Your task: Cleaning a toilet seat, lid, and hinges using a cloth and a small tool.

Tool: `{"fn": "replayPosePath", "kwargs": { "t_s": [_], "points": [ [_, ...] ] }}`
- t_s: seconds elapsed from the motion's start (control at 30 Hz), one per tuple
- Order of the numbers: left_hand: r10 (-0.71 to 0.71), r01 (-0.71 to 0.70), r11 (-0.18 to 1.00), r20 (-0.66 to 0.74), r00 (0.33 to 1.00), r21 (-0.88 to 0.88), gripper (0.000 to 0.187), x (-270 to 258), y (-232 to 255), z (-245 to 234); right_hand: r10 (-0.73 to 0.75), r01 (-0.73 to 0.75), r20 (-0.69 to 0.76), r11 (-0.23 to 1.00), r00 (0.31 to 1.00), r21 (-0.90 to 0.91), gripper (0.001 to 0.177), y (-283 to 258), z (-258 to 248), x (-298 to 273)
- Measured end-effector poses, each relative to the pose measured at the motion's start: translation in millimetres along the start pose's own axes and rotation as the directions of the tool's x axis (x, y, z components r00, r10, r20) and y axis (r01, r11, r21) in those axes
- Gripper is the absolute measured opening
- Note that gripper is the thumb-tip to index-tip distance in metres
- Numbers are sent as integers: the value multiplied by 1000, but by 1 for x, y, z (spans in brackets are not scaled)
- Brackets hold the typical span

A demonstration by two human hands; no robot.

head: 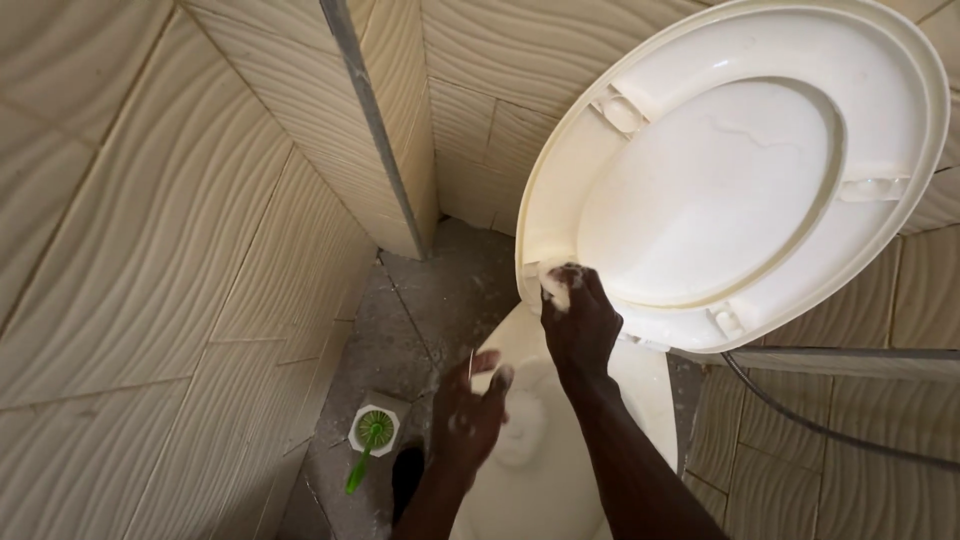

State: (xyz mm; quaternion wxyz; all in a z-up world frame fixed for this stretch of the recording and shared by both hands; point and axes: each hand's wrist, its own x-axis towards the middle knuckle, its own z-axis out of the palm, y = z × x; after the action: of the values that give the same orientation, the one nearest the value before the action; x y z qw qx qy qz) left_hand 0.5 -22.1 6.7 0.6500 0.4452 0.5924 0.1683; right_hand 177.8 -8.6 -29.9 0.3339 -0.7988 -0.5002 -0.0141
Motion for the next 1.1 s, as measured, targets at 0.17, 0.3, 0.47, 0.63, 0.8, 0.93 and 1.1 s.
{"fn": "replayPosePath", "kwargs": {
  "t_s": [0.17, 0.3, 0.47, 0.63, 0.8, 0.93, 1.1],
  "points": [
    [-106, 106, 994, -21, 994, 26, 58, -5, -32, -18, -150, 203, 187, 928, 971, -313, 48, -1, 8, -18],
    [-178, 185, 973, -64, 982, 138, 48, 2, -69, -41, -171, 345, 348, 771, 922, -535, 56, -1, 20, -24],
    [-112, 123, 970, -62, 992, 208, 38, -2, -82, -72, 117, 106, 455, 894, 883, -435, 57, -36, 9, 14],
    [-171, 177, 962, -49, 984, 208, 34, -13, -85, -80, 183, -130, 274, 971, 944, -201, 31, -51, 6, 5],
    [-109, 108, 988, 8, 994, 107, 39, -24, -76, -62, 482, -469, 20, 840, 876, 274, 27, -34, 21, 5],
    [-191, 188, 980, 34, 981, 67, 41, -18, -108, -39, 403, -386, 41, 836, 914, 390, 27, -9, 11, -21],
    [-200, 199, 979, 18, 980, 49, 42, -21, -110, -47, -95, 36, 98, 876, 991, 481, 22, -34, -32, -10]
  ]
}}
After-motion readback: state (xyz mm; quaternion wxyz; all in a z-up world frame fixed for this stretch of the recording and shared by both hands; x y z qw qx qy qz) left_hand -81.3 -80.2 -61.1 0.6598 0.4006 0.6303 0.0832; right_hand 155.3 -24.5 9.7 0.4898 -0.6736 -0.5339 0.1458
